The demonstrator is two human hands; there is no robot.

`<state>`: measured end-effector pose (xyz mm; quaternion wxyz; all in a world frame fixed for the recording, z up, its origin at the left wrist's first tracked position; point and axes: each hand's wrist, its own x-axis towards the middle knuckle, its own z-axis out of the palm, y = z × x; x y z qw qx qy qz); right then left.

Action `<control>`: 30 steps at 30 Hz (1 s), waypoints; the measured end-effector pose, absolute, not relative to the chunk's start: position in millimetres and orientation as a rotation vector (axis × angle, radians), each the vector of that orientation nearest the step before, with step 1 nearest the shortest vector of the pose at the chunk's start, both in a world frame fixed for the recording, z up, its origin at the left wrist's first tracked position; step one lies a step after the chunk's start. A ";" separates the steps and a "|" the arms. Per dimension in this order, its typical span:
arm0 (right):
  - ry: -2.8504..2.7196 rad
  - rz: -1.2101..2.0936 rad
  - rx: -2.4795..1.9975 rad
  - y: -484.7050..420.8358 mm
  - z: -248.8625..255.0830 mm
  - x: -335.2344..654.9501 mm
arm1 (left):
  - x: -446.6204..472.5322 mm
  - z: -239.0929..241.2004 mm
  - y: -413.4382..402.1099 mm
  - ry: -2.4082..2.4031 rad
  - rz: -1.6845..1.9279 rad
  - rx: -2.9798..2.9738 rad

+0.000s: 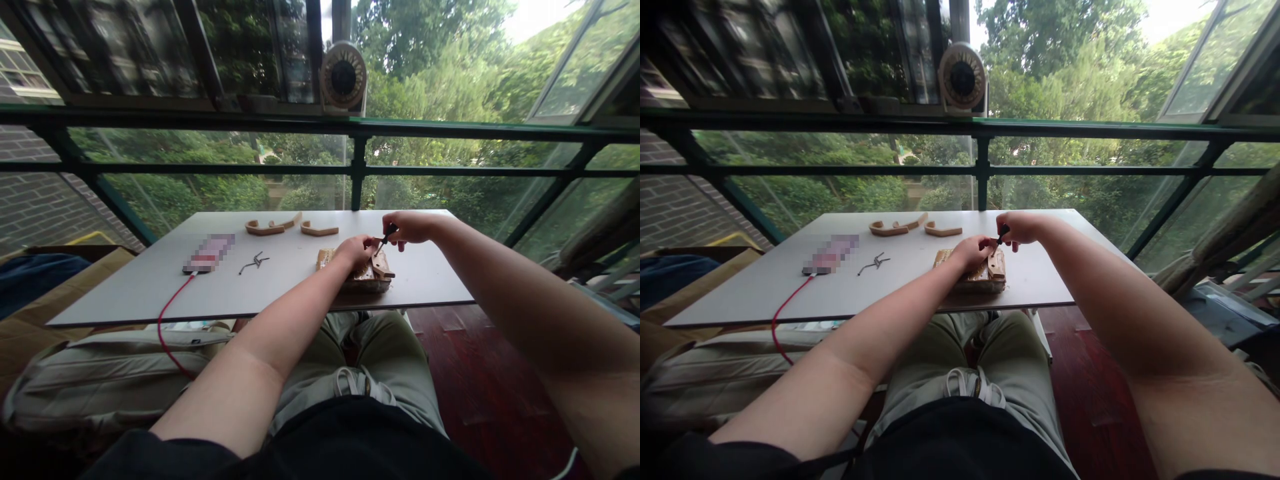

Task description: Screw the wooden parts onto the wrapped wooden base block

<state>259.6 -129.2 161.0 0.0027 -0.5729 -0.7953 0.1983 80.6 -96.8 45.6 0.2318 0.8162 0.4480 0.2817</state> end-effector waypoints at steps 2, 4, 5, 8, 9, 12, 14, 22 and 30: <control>-2.511 0.652 -1.790 -128.9 164.1 257.8 | 80.5 46.7 -97.0 1.232 0.773 2.250; -2.530 0.664 -1.812 -128.4 167.3 256.3 | 80.2 47.9 -97.7 1.235 0.772 2.252; -2.539 0.660 -1.825 -128.2 168.8 255.5 | 80.0 48.4 -98.1 1.235 0.770 2.249; -2.591 0.590 -1.868 -129.2 173.6 251.7 | 79.2 49.5 -99.9 1.223 0.771 2.229; -2.615 0.544 -1.885 -130.1 175.3 249.8 | 79.1 49.5 -100.4 1.214 0.778 2.221; -2.680 0.407 -1.931 -133.8 180.3 242.9 | 79.5 48.5 -100.1 1.183 0.817 2.181; -2.697 0.351 -1.951 -136.2 182.9 238.6 | 80.5 47.7 -97.3 1.158 0.859 2.108; -2.688 0.382 -2.002 -135.8 181.7 233.9 | 64.0 63.8 -70.5 0.949 0.971 1.543; -2.667 0.456 -2.024 -129.6 179.7 235.0 | 18.5 108.5 -68.3 1.163 0.599 2.210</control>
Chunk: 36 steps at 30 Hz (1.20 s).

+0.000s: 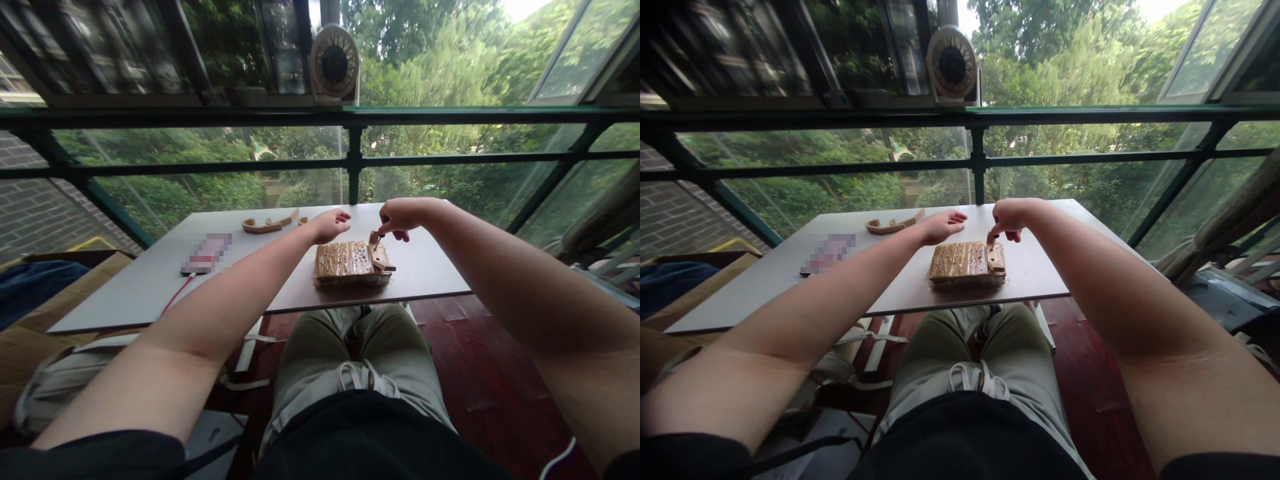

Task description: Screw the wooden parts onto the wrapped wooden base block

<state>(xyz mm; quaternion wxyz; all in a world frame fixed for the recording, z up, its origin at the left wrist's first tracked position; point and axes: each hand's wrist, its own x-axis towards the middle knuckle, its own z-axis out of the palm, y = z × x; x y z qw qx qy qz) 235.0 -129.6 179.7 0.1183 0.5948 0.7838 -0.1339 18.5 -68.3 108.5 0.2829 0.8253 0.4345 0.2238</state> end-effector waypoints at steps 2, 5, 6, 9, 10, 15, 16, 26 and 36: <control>2.264 -0.404 1.766 -126.6 178.2 235.2 | 13.7 112.8 -77.4 1.222 0.212 2.419; 2.252 -0.427 1.778 -122.3 175.4 236.3 | 13.1 112.7 -88.2 1.259 -0.139 2.540; 2.254 -0.432 1.774 -121.4 174.6 236.9 | 14.1 112.2 -89.9 1.274 -0.161 2.547; 2.266 -0.442 1.759 -120.2 173.5 237.9 | 18.4 112.5 -89.7 1.331 -0.132 2.514; 2.267 -0.445 1.759 -120.1 173.4 237.8 | 19.8 113.4 -88.7 1.342 -0.134 2.507; 2.258 -0.439 1.763 -118.3 173.1 235.1 | 26.3 118.8 -86.1 1.327 -0.256 2.561; 2.257 -0.435 1.767 -117.6 172.8 234.2 | 28.2 119.6 -86.6 1.328 -0.265 2.560; 2.275 -0.525 1.797 -117.8 173.1 221.7 | 57.8 130.4 -93.2 1.474 -0.372 2.532; 2.150 -0.471 1.762 -115.4 181.9 223.3 | 69.2 131.2 -88.3 1.499 -0.507 2.509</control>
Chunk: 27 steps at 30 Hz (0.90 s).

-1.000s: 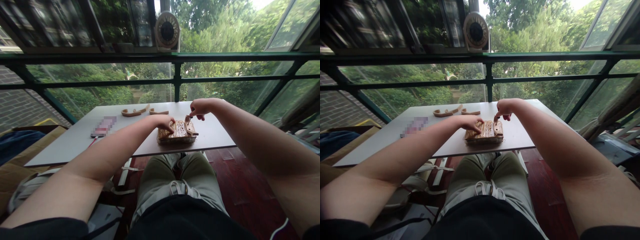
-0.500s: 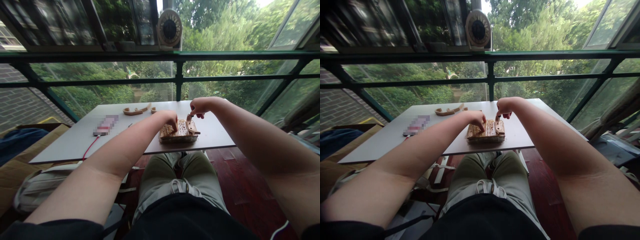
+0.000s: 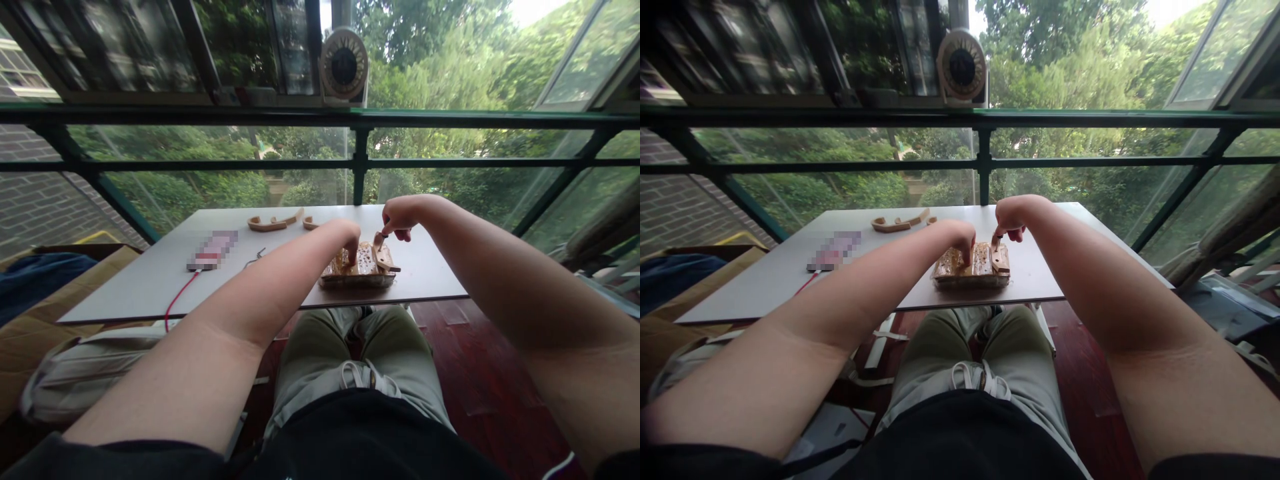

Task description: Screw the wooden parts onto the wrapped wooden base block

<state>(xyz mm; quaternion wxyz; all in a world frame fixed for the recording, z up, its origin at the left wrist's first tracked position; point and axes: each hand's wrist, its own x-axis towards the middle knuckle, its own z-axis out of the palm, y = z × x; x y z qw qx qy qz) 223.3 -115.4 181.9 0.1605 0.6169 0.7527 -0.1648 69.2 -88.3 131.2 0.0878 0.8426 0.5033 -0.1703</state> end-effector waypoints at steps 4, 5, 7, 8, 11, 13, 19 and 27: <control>2.085 -0.442 1.771 -116.5 186.4 219.9 | 62.7 134.2 -89.1 1.459 -0.473 2.550; 2.078 -0.442 1.774 -116.6 186.7 219.3 | 58.3 132.4 -89.2 1.449 -0.447 2.553; 2.080 -0.418 1.778 -115.9 186.4 218.7 | 45.4 123.3 -91.4 1.402 -0.350 2.539; 2.087 -0.398 1.777 -115.1 185.9 218.6 | 37.2 115.6 -94.1 1.381 -0.287 2.524; 2.090 -0.367 1.787 -111.0 183.5 218.5 | 9.3 83.6 -109.8 1.274 0.095 2.535; 2.079 -0.384 1.802 -108.2 181.7 218.5 | -8.8 61.2 -123.8 1.198 0.411 2.600; 2.065 -0.437 1.823 -109.7 178.7 220.0 | -55.6 32.1 -161.1 1.069 0.656 2.585; 2.072 -0.446 1.859 -117.3 177.0 223.1 | -133.7 27.1 -154.9 1.477 0.739 2.437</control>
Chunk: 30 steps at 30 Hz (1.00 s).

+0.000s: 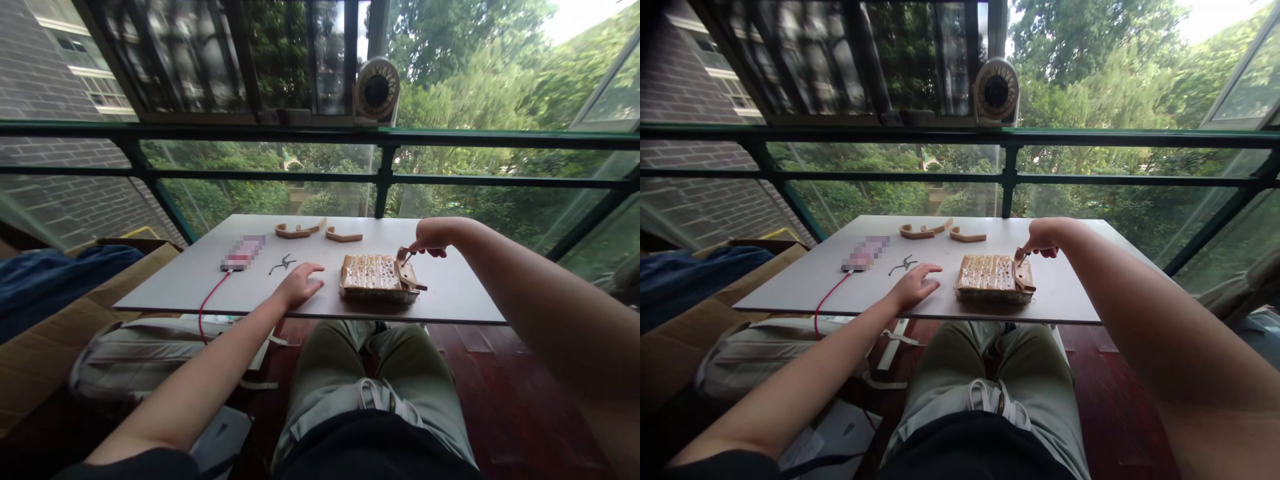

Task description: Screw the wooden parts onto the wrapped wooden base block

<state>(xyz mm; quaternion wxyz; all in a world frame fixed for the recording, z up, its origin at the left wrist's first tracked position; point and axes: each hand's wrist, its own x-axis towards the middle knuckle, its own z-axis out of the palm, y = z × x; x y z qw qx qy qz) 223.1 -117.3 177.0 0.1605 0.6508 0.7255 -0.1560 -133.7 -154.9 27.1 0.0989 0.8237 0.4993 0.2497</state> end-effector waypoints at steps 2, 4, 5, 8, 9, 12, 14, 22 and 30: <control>2.069 -0.444 1.868 -118.4 176.5 222.7 | -157.3 25.3 -139.9 1.740 0.808 2.341; 2.077 -0.435 1.864 -119.8 176.1 221.8 | -179.2 23.0 -124.7 1.993 0.876 2.232; 2.081 -0.430 1.862 -120.3 175.8 221.3 | -188.6 21.2 -117.9 2.109 0.878 2.174; 2.075 -0.427 1.859 -120.2 174.2 219.9 | -207.8 12.7 -103.8 2.345 0.795 2.001; 2.073 -0.427 1.861 -119.6 173.5 219.5 | -211.2 9.2 -101.5 2.381 0.800 1.977; 2.080 -0.449 1.882 -117.4 171.4 219.0 | -214.4 0.2 -100.5 2.422 0.879 1.958; 2.090 -0.481 1.912 -116.9 170.4 219.1 | -213.8 -2.4 -103.4 2.437 0.923 1.941; 2.243 -0.658 1.961 -122.0 171.2 219.9 | -217.3 -1.8 -111.1 2.492 0.853 1.813; 2.194 -0.658 1.910 -117.8 177.4 223.8 | -234.1 -3.6 -119.2 2.414 0.784 1.866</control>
